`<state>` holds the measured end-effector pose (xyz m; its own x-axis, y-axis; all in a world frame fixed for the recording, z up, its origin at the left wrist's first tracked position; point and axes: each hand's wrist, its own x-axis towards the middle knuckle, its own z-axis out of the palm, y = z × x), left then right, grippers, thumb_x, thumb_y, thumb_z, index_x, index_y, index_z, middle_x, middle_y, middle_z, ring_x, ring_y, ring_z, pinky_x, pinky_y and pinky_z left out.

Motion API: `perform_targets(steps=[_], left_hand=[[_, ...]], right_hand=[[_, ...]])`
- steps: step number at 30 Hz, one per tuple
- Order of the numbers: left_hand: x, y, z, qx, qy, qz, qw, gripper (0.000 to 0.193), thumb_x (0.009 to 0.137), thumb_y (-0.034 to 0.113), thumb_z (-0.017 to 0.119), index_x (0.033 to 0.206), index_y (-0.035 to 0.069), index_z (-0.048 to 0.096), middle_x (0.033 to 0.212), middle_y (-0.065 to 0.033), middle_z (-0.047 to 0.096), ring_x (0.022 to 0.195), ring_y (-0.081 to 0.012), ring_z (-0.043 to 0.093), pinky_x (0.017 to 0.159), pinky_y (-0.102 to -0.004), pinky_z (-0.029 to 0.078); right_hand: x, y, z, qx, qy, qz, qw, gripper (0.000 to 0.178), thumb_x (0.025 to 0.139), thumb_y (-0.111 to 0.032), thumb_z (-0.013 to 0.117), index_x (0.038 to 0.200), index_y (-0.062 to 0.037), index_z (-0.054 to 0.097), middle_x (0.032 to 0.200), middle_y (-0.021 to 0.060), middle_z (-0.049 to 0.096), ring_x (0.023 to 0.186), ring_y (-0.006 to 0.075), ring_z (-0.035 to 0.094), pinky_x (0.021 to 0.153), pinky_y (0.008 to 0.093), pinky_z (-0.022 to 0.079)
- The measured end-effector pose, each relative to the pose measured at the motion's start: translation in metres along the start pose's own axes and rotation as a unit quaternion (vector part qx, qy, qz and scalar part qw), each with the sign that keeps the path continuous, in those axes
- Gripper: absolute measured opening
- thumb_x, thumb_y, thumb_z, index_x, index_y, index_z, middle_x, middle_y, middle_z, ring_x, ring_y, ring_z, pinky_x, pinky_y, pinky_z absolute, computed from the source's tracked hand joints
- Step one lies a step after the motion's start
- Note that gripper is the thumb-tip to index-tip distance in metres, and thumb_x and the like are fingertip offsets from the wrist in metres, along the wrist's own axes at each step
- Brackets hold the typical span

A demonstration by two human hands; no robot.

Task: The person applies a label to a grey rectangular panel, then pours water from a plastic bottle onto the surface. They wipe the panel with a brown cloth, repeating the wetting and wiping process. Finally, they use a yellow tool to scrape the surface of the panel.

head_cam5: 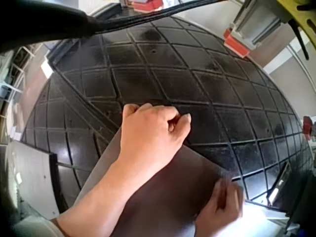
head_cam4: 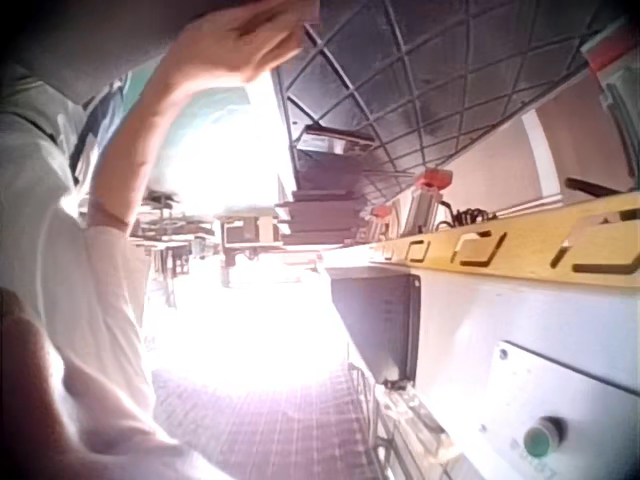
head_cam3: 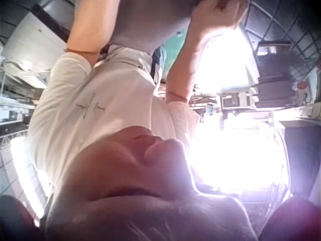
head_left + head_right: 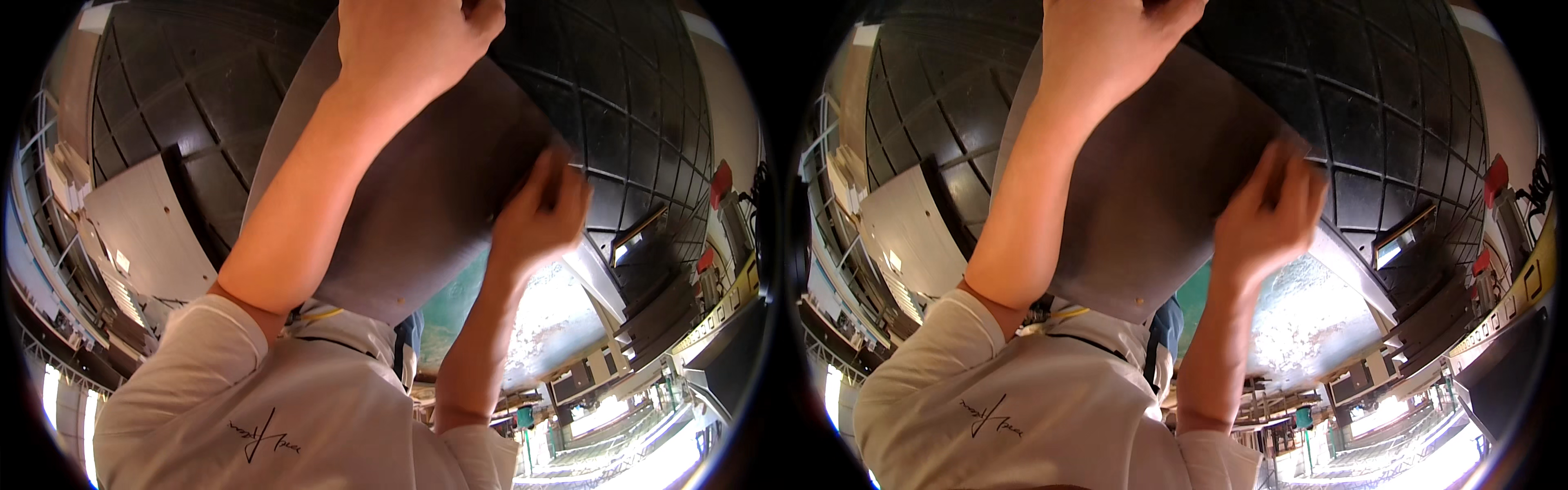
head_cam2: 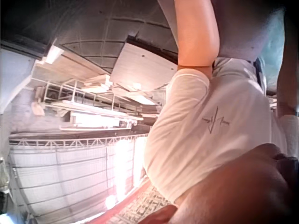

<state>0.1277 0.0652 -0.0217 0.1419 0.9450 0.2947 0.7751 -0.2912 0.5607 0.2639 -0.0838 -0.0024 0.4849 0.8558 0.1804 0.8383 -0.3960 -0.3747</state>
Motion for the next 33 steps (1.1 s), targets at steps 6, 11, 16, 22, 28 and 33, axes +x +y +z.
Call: perform_targets(steps=[6,11,16,22,28,33], left_hand=[[-0.001,0.000,0.001,0.005,-0.008,-0.001,1.000,0.035,0.090,0.029,0.072,0.061,0.010,0.063,0.062,-0.0042,0.065,0.068,-0.0264,0.063,0.079,-0.0425,0.041],[0.000,-0.002,0.004,-0.011,-0.014,-0.004,1.000,0.034,0.089,0.027,0.073,0.061,0.010,0.063,0.061,-0.0042,0.065,0.069,-0.0261,0.063,0.078,-0.0423,0.042],[-0.002,0.000,0.002,-0.011,-0.034,-0.014,0.999,0.036,0.089,0.028,0.073,0.060,0.010,0.062,0.059,-0.0049,0.064,0.068,-0.0264,0.063,0.077,-0.0427,0.041],[0.000,-0.002,0.002,-0.020,-0.039,-0.020,0.999,0.035,0.090,0.027,0.072,0.060,0.010,0.063,0.060,-0.0046,0.065,0.069,-0.0259,0.063,0.080,-0.0428,0.041],[0.002,-0.004,0.004,-0.012,0.003,-0.016,1.000,0.035,0.089,0.027,0.072,0.061,0.010,0.063,0.060,-0.0037,0.064,0.068,-0.0247,0.062,0.081,-0.0420,0.041],[0.004,-0.003,0.003,-0.025,-0.029,-0.024,0.999,0.033,0.089,0.027,0.073,0.062,0.010,0.065,0.061,-0.0052,0.065,0.069,-0.0260,0.064,0.080,-0.0427,0.041]], right_hand=[[0.008,-0.003,0.004,0.048,0.010,0.007,0.999,0.014,0.091,0.001,0.075,0.102,0.0095,0.074,0.094,0.0163,0.070,0.090,0.0271,0.074,0.067,0.0342,0.060],[-0.006,0.007,0.009,0.080,0.025,0.017,0.996,0.013,0.092,0.000,0.074,0.102,0.0078,0.073,0.094,0.0143,0.070,0.083,0.0276,0.073,0.068,0.0349,0.060],[-0.044,0.010,0.000,0.106,0.012,0.064,0.992,0.009,0.093,0.001,0.074,0.099,0.0070,0.073,0.092,0.0157,0.070,0.079,0.0260,0.071,0.062,0.0355,0.056],[-0.042,0.020,0.005,0.058,0.023,0.009,0.998,0.009,0.094,-0.003,0.074,0.098,0.0053,0.073,0.094,0.0147,0.070,0.079,0.0268,0.072,0.061,0.0345,0.057],[-0.006,0.004,0.009,0.025,0.026,-0.002,0.999,0.012,0.093,0.000,0.074,0.100,0.0091,0.073,0.094,0.0165,0.070,0.082,0.0248,0.073,0.062,0.0330,0.059],[0.003,0.019,0.009,-0.018,0.038,-0.052,0.998,0.011,0.094,-0.003,0.073,0.102,0.0061,0.074,0.092,0.0161,0.070,0.080,0.0234,0.071,0.060,0.0310,0.055]])
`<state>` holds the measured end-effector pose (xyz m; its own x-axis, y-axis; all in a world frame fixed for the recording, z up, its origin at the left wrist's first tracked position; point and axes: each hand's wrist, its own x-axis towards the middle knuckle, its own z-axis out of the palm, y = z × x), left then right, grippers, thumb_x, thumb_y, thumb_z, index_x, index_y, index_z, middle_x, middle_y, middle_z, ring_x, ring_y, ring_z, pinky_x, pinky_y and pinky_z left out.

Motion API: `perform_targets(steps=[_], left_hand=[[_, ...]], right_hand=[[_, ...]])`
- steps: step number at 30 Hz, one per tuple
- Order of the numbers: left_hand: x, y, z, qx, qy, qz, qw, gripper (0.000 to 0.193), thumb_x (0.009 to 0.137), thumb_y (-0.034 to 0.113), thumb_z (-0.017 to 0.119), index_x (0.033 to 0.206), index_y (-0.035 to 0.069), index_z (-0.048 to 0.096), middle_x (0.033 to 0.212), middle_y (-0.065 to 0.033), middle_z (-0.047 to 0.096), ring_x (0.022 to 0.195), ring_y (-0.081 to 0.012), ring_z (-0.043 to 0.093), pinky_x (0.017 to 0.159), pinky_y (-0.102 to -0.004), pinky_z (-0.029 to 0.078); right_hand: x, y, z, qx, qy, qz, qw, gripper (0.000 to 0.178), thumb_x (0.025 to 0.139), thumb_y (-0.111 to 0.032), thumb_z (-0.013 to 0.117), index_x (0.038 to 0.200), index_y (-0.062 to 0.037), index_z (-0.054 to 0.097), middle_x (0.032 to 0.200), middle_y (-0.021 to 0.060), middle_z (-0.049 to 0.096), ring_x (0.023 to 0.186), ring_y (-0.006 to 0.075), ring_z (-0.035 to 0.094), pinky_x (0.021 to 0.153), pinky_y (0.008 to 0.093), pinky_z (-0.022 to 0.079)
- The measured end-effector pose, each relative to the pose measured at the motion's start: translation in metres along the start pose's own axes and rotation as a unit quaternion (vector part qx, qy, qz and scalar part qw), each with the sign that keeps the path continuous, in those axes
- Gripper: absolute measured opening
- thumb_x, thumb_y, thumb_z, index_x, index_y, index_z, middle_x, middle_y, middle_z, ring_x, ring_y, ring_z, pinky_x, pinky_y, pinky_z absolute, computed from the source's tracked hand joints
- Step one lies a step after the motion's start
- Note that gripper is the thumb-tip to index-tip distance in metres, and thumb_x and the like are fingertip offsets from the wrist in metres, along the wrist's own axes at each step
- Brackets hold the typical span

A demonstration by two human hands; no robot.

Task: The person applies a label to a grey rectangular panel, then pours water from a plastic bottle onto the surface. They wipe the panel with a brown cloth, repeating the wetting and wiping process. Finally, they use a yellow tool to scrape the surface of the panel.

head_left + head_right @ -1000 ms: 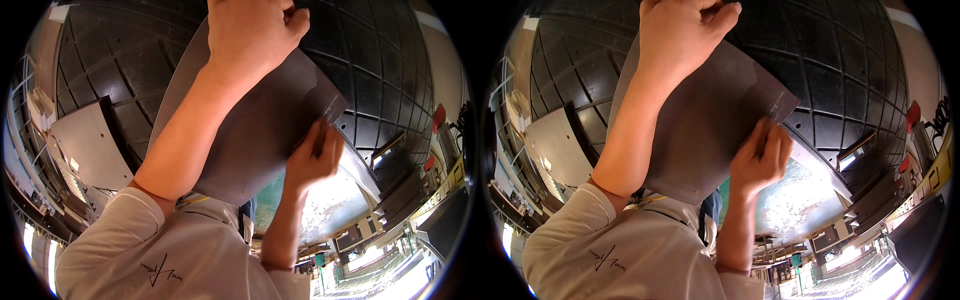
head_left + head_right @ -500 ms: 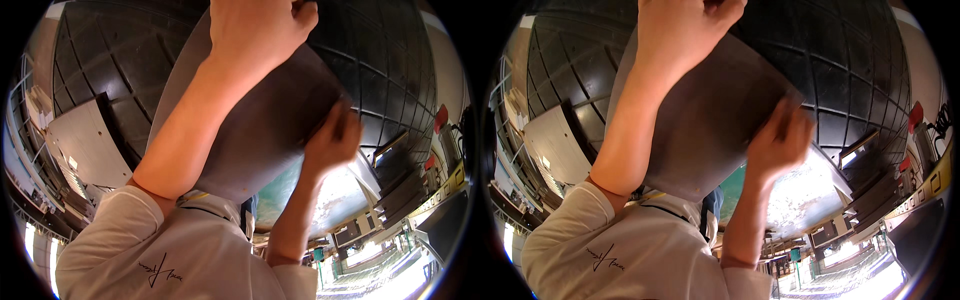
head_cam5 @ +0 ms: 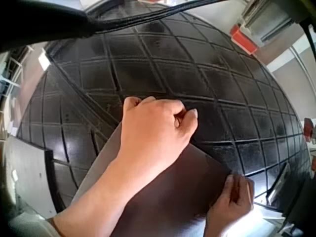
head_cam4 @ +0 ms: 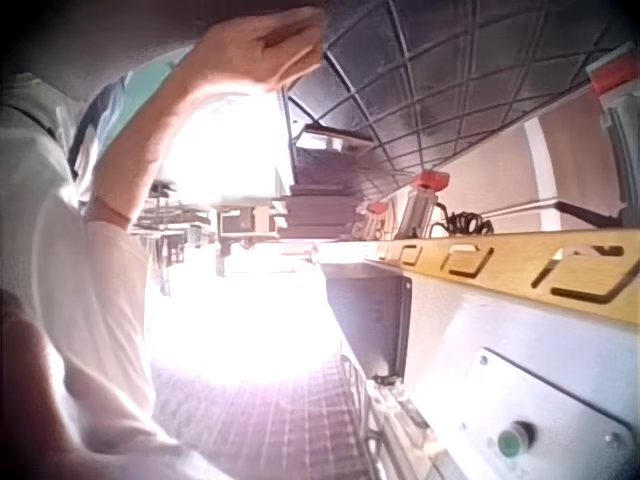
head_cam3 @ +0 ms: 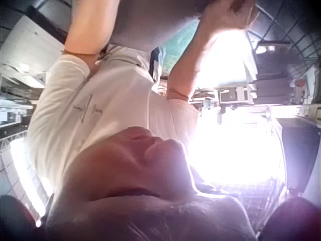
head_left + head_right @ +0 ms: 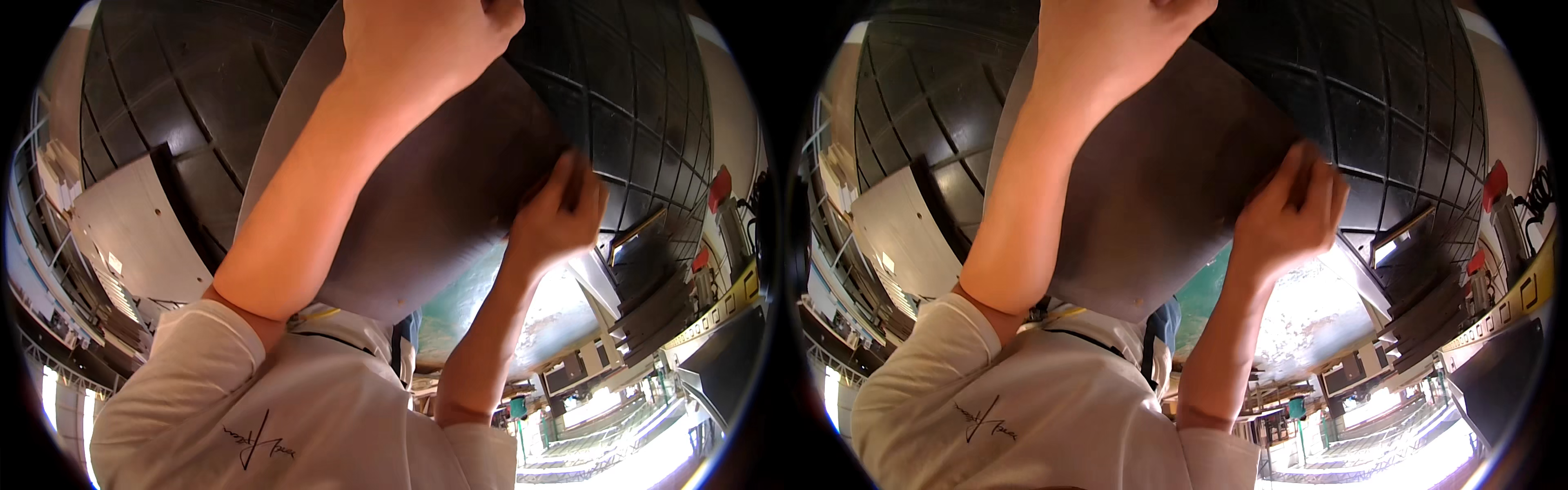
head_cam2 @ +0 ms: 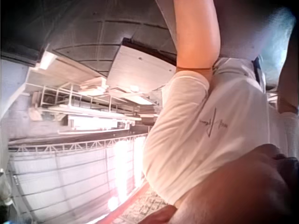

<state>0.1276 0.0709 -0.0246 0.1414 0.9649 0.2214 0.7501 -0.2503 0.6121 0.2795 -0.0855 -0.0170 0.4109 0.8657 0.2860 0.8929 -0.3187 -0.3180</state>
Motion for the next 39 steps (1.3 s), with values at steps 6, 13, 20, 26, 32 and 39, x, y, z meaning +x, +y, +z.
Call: perform_targets(steps=[6,13,20,26,32,39], left_hand=[[-0.004,-0.001,0.000,0.003,0.025,0.020,0.999,0.033,0.088,0.025,0.074,0.060,0.010,0.064,0.059,-0.0049,0.064,0.067,-0.0263,0.063,0.078,-0.0425,0.042],[-0.003,0.000,0.000,-0.009,0.016,0.000,1.000,0.032,0.087,0.025,0.074,0.061,0.010,0.064,0.058,-0.0042,0.064,0.068,-0.0259,0.063,0.078,-0.0424,0.041],[-0.004,0.002,0.001,0.007,0.017,0.016,1.000,0.034,0.087,0.025,0.074,0.060,0.010,0.063,0.058,-0.0046,0.063,0.067,-0.0267,0.063,0.078,-0.0424,0.042],[-0.005,0.004,0.000,0.002,0.024,0.016,1.000,0.034,0.088,0.025,0.074,0.060,0.010,0.062,0.060,-0.0055,0.064,0.068,-0.0269,0.063,0.078,-0.0425,0.041],[-0.009,0.002,-0.002,-0.016,0.023,0.011,1.000,0.034,0.088,0.025,0.073,0.060,0.009,0.062,0.059,-0.0052,0.063,0.068,-0.0269,0.062,0.078,-0.0423,0.041],[-0.010,0.010,-0.003,-0.010,0.005,0.015,1.000,0.033,0.087,0.025,0.073,0.060,0.009,0.063,0.059,-0.0054,0.063,0.067,-0.0261,0.062,0.078,-0.0414,0.041]], right_hand=[[-0.020,-0.003,-0.001,0.065,0.008,0.107,0.992,0.014,0.095,-0.006,0.073,0.102,0.0069,0.073,0.097,0.0156,0.070,0.083,0.0272,0.072,0.065,0.0356,0.058],[-0.020,-0.009,-0.010,0.014,-0.031,0.056,0.998,0.013,0.091,-0.001,0.076,0.098,0.0103,0.073,0.098,0.0167,0.071,0.084,0.0283,0.073,0.061,0.0346,0.057],[-0.035,-0.008,-0.007,0.087,-0.010,0.005,0.996,0.011,0.093,0.001,0.074,0.101,0.0081,0.073,0.095,0.0164,0.070,0.077,0.0276,0.070,0.062,0.0366,0.056],[-0.047,-0.003,-0.013,0.073,-0.047,0.020,0.996,0.012,0.091,0.002,0.076,0.101,0.0083,0.075,0.096,0.0155,0.071,0.080,0.0250,0.071,0.061,0.0350,0.057],[0.023,-0.019,0.000,0.056,-0.047,0.018,0.997,0.014,0.096,-0.007,0.073,0.099,0.0070,0.074,0.096,0.0168,0.071,0.080,0.0278,0.071,0.063,0.0352,0.055],[-0.030,-0.018,-0.014,0.132,-0.059,0.114,0.983,0.010,0.093,0.002,0.073,0.102,0.0069,0.074,0.099,0.0133,0.069,0.082,0.0215,0.071,0.057,0.0294,0.056]])
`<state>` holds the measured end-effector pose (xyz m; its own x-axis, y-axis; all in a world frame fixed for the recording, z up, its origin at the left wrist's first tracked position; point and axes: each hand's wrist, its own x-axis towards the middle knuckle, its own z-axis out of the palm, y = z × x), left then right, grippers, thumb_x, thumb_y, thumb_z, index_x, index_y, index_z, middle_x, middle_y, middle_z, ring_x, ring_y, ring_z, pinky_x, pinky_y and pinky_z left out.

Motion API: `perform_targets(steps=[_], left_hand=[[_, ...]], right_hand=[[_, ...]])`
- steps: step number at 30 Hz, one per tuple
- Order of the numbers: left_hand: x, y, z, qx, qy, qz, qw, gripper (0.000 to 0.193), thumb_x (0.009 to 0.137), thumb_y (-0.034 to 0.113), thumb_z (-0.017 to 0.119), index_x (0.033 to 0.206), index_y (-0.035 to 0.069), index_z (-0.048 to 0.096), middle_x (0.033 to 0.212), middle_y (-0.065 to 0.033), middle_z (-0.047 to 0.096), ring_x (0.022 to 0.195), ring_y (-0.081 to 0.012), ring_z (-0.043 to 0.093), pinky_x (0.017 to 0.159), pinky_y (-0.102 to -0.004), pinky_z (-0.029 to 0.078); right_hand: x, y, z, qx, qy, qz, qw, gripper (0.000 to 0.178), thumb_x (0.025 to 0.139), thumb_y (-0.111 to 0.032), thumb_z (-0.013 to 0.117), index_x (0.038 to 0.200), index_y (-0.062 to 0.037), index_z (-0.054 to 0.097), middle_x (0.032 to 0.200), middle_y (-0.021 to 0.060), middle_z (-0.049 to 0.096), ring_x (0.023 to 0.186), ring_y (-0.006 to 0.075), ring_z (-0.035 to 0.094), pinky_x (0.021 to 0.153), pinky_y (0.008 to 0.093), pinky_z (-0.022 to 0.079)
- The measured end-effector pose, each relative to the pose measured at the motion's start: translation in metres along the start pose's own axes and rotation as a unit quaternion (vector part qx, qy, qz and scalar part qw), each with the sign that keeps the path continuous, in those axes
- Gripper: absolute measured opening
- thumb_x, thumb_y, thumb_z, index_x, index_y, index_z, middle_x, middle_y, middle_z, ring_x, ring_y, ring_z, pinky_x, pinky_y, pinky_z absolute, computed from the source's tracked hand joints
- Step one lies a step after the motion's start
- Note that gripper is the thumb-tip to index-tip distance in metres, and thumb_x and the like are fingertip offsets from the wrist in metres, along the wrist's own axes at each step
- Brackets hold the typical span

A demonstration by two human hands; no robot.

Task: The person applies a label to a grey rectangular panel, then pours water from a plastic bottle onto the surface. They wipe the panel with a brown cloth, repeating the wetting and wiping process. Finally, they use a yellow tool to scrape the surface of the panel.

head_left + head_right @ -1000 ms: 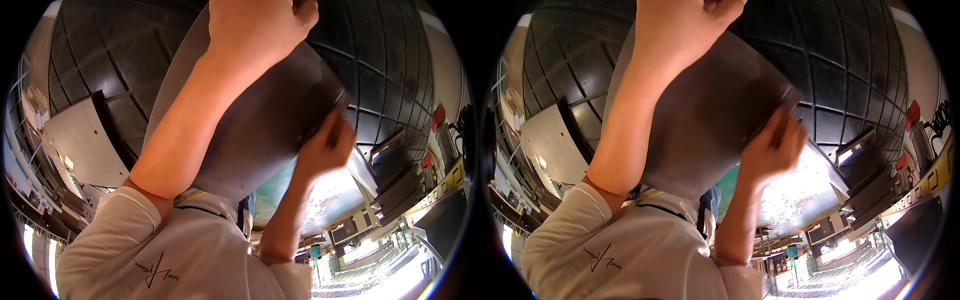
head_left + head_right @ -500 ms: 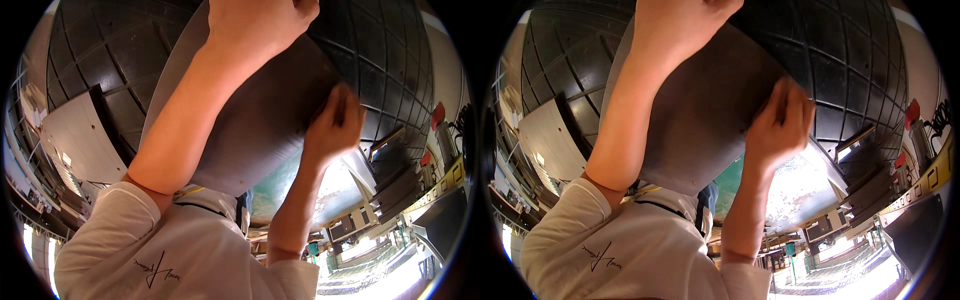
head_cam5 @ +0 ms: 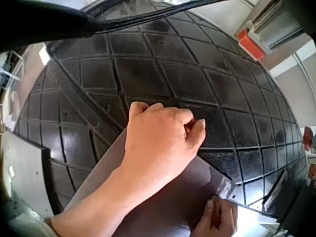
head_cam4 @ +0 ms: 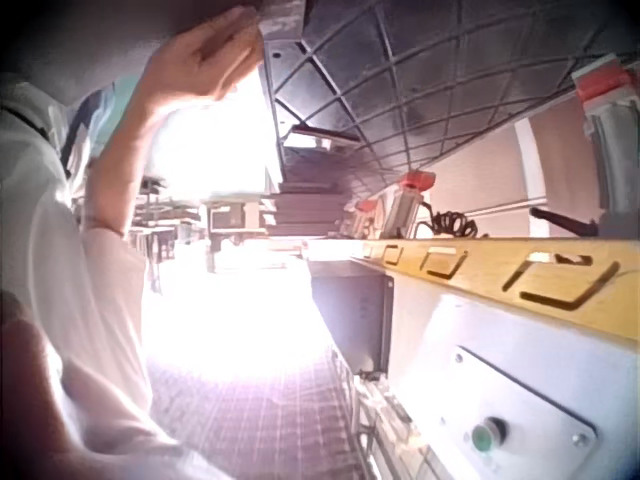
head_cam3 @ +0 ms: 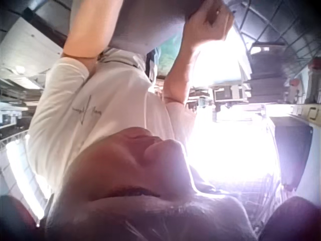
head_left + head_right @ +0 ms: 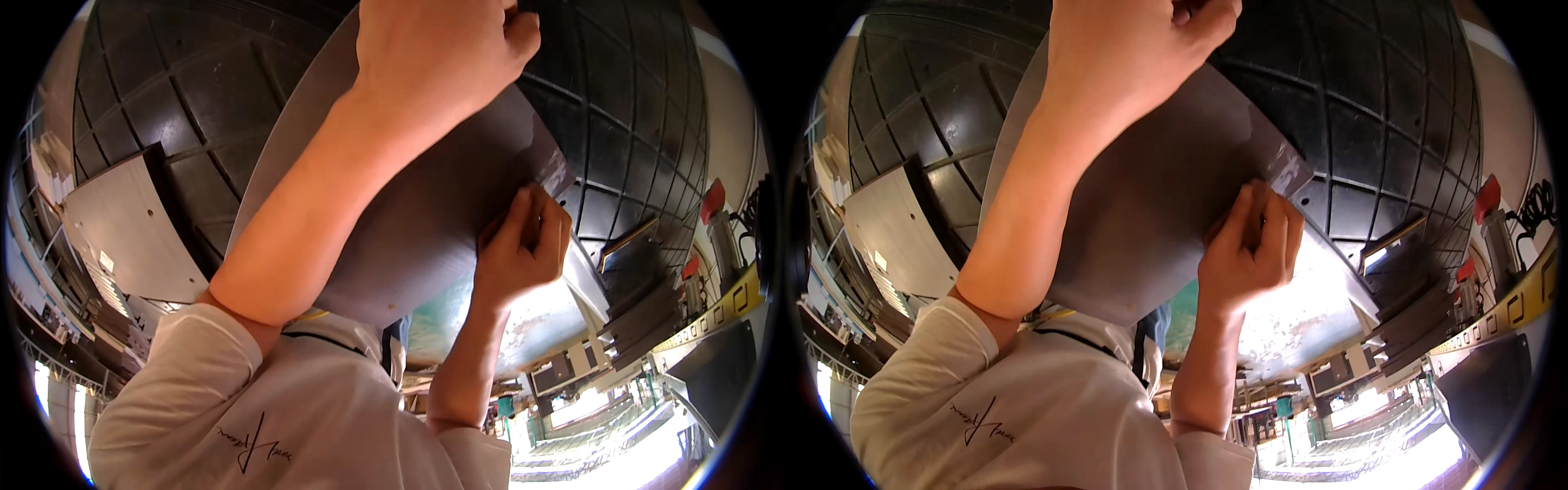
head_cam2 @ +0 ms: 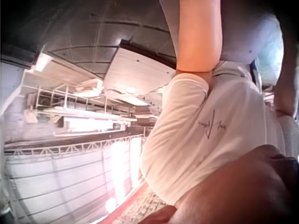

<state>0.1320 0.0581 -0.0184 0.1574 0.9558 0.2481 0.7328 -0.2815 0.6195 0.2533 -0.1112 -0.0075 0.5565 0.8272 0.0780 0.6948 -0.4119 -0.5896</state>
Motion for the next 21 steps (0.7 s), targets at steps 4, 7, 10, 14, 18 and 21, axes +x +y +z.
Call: perform_targets(steps=[4,7,10,14,18,21], left_hand=[[0.008,-0.004,0.007,0.030,0.002,0.007,1.000,0.032,0.087,0.025,0.073,0.061,0.009,0.064,0.058,-0.0060,0.063,0.066,-0.0264,0.062,0.077,-0.0419,0.041],[0.004,-0.003,0.002,-0.013,0.001,-0.003,1.000,0.032,0.088,0.025,0.072,0.061,0.009,0.065,0.057,-0.0065,0.062,0.067,-0.0265,0.062,0.077,-0.0421,0.041],[0.004,-0.003,0.002,-0.009,0.002,-0.003,1.000,0.032,0.088,0.025,0.072,0.060,0.009,0.065,0.057,-0.0065,0.062,0.067,-0.0264,0.062,0.077,-0.0421,0.041],[0.003,-0.003,0.003,-0.033,0.014,-0.012,0.999,0.031,0.087,0.025,0.072,0.060,0.010,0.065,0.057,-0.0060,0.062,0.067,-0.0261,0.062,0.076,-0.0416,0.040],[0.003,-0.008,0.009,0.013,0.040,0.012,0.999,0.029,0.086,0.024,0.072,0.061,0.009,0.065,0.059,-0.0074,0.062,0.067,-0.0266,0.062,0.076,-0.0412,0.039],[0.001,-0.008,0.004,-0.029,-0.015,-0.002,0.999,0.029,0.086,0.024,0.071,0.062,0.009,0.065,0.060,-0.0079,0.062,0.069,-0.0264,0.062,0.077,-0.0417,0.039]], right_hand=[[0.008,0.003,-0.008,-0.010,-0.030,-0.009,0.999,0.011,0.095,-0.001,0.072,0.105,0.0052,0.071,0.098,0.0113,0.069,0.072,0.0167,0.067,0.053,0.0273,0.052],[0.002,-0.004,-0.006,0.032,-0.013,0.014,0.999,0.014,0.097,-0.004,0.073,0.107,0.0038,0.067,0.096,0.0097,0.069,0.062,0.0118,0.063,0.050,0.0248,0.049],[0.001,-0.006,-0.003,0.125,0.023,0.084,0.988,0.023,0.098,-0.013,0.075,0.109,0.0020,0.062,0.094,0.0088,0.067,0.065,0.0110,0.063,0.053,0.0249,0.050],[0.008,0.010,-0.015,-0.053,-0.048,0.056,0.996,0.029,0.101,-0.028,0.072,0.099,0.0005,0.064,0.095,0.0104,0.069,0.064,0.0159,0.066,0.054,0.0304,0.050],[0.011,-0.005,-0.019,-0.154,-0.123,0.058,0.979,0.031,0.103,-0.031,0.068,0.088,-0.0031,0.064,0.075,0.0080,0.067,0.059,0.0214,0.067,0.051,0.0333,0.048],[0.012,-0.009,-0.017,-0.122,-0.134,0.099,0.978,0.035,0.105,-0.031,0.065,0.082,-0.0050,0.061,0.062,0.0065,0.064,0.054,0.0213,0.065,0.048,0.0342,0.046]])
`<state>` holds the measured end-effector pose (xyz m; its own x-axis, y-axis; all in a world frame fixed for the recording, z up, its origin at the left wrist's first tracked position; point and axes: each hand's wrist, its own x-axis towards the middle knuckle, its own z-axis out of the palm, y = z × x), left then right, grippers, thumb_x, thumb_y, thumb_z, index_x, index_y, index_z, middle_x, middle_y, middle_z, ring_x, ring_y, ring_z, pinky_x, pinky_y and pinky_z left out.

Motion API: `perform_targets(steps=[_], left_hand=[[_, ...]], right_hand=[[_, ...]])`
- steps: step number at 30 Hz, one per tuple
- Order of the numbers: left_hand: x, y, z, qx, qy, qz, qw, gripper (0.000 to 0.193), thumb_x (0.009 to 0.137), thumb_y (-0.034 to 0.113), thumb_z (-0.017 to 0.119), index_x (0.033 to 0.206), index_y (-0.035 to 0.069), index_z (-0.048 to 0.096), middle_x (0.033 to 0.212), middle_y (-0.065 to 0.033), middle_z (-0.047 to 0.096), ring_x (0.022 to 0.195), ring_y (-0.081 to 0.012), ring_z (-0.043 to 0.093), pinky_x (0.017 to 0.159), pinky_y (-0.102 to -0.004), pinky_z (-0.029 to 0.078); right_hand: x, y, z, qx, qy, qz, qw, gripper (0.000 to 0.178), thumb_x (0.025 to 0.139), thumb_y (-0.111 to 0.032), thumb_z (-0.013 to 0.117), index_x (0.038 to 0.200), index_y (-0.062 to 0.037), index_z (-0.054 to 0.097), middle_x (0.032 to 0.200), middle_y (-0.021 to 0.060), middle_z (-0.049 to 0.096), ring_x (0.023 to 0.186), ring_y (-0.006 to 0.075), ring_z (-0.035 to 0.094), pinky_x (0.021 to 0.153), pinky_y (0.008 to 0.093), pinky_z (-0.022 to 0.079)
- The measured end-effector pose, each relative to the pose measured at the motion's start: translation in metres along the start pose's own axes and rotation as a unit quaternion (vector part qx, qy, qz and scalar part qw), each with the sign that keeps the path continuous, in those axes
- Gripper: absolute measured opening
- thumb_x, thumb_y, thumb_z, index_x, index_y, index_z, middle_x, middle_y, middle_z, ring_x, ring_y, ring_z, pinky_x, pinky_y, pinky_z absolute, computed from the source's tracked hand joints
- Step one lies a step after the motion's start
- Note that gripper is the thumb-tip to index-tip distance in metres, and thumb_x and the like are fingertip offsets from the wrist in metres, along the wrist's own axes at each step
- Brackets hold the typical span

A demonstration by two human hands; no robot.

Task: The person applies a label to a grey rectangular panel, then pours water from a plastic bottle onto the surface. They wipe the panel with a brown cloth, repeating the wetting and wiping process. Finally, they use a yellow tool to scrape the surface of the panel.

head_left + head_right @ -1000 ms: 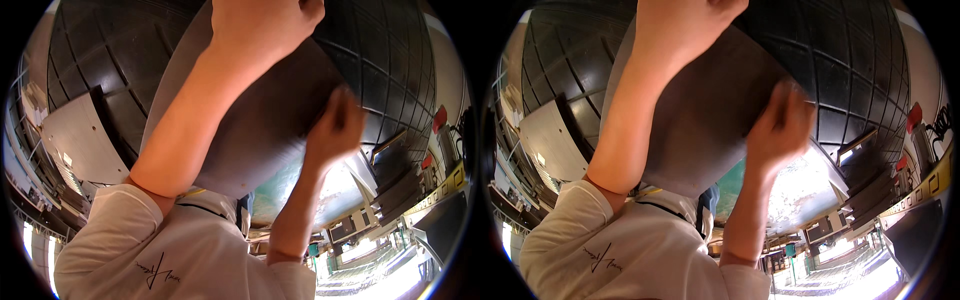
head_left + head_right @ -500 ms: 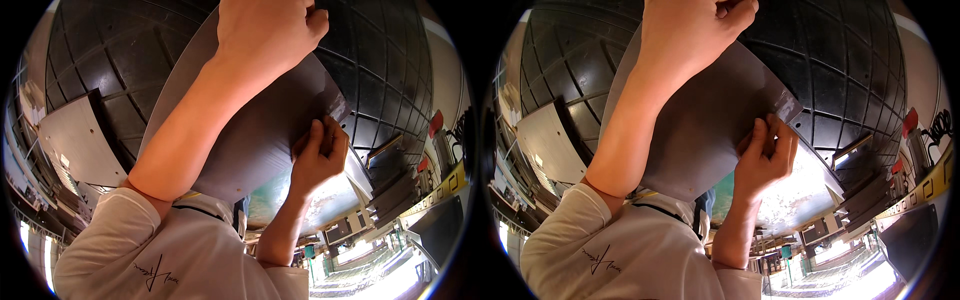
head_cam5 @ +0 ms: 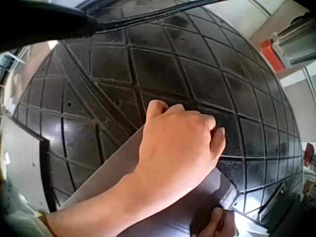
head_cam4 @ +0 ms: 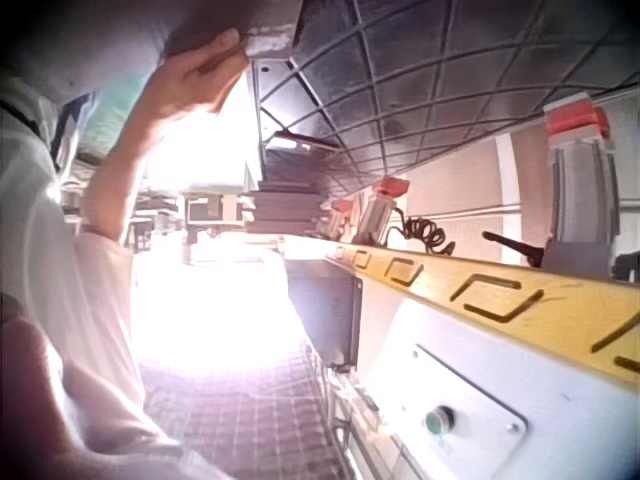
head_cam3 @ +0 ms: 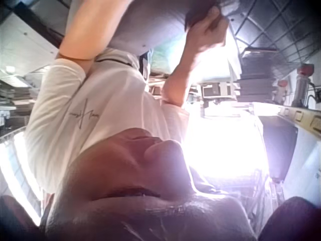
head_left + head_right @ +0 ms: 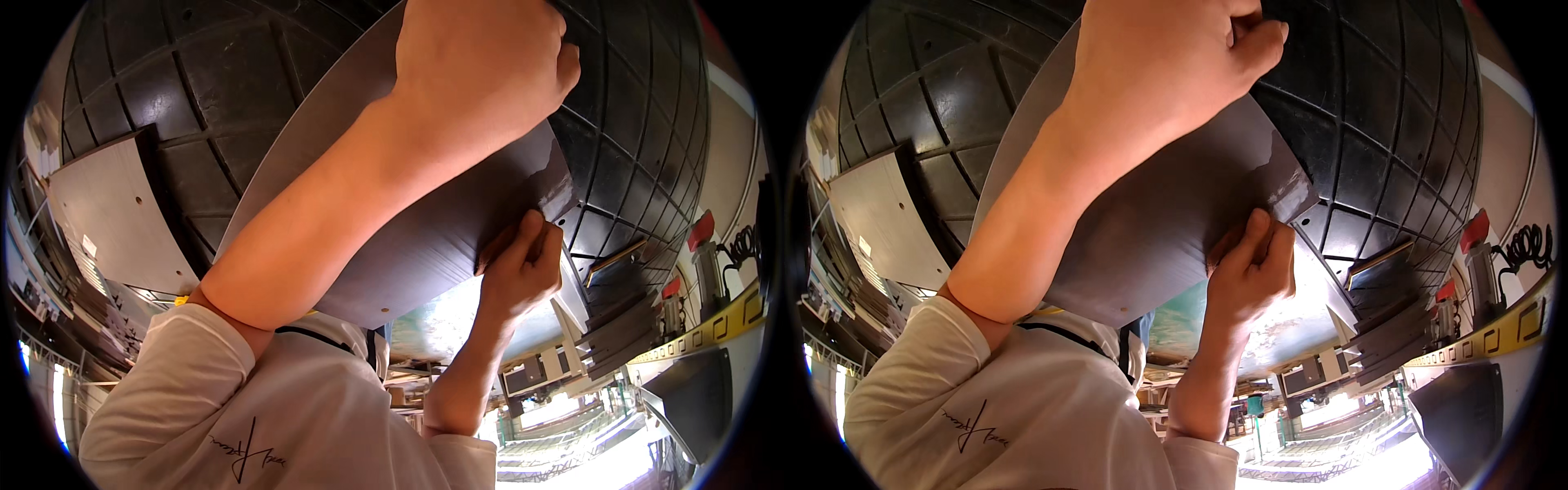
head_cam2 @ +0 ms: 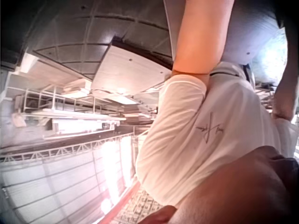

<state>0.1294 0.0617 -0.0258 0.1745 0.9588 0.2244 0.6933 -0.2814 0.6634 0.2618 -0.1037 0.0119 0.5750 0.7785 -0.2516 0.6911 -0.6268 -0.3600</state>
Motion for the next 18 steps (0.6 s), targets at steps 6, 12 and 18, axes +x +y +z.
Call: perform_targets(steps=[6,12,18], left_hand=[[-0.001,-0.004,0.003,0.043,0.027,0.002,0.999,0.027,0.087,0.024,0.070,0.065,0.009,0.067,0.064,-0.0075,0.065,0.072,-0.0251,0.062,0.078,-0.0415,0.040],[-0.001,-0.003,0.001,0.057,0.045,0.015,0.997,0.029,0.087,0.025,0.071,0.064,0.008,0.067,0.065,-0.0085,0.066,0.070,-0.0263,0.061,0.078,-0.0421,0.040],[0.001,0.001,0.003,0.033,0.017,0.005,0.999,0.030,0.087,0.025,0.071,0.062,0.008,0.066,0.064,-0.0090,0.066,0.070,-0.0275,0.062,0.078,-0.0425,0.040]], right_hand=[[0.036,-0.006,0.011,-0.082,0.092,-0.128,0.984,0.041,0.106,-0.038,0.062,0.077,-0.0076,0.060,0.055,0.0064,0.061,0.046,0.0210,0.063,0.043,0.0363,0.045],[0.038,-0.024,-0.005,-0.135,0.026,0.002,0.990,0.032,0.104,-0.034,0.066,0.088,-0.0058,0.070,0.063,0.0082,0.069,0.057,0.0243,0.070,0.054,0.0348,0.054],[0.042,-0.006,0.008,-0.101,0.109,-0.121,0.981,0.032,0.105,-0.034,0.063,0.086,-0.0083,0.065,0.067,0.0108,0.069,0.052,0.0253,0.067,0.050,0.0371,0.050]])
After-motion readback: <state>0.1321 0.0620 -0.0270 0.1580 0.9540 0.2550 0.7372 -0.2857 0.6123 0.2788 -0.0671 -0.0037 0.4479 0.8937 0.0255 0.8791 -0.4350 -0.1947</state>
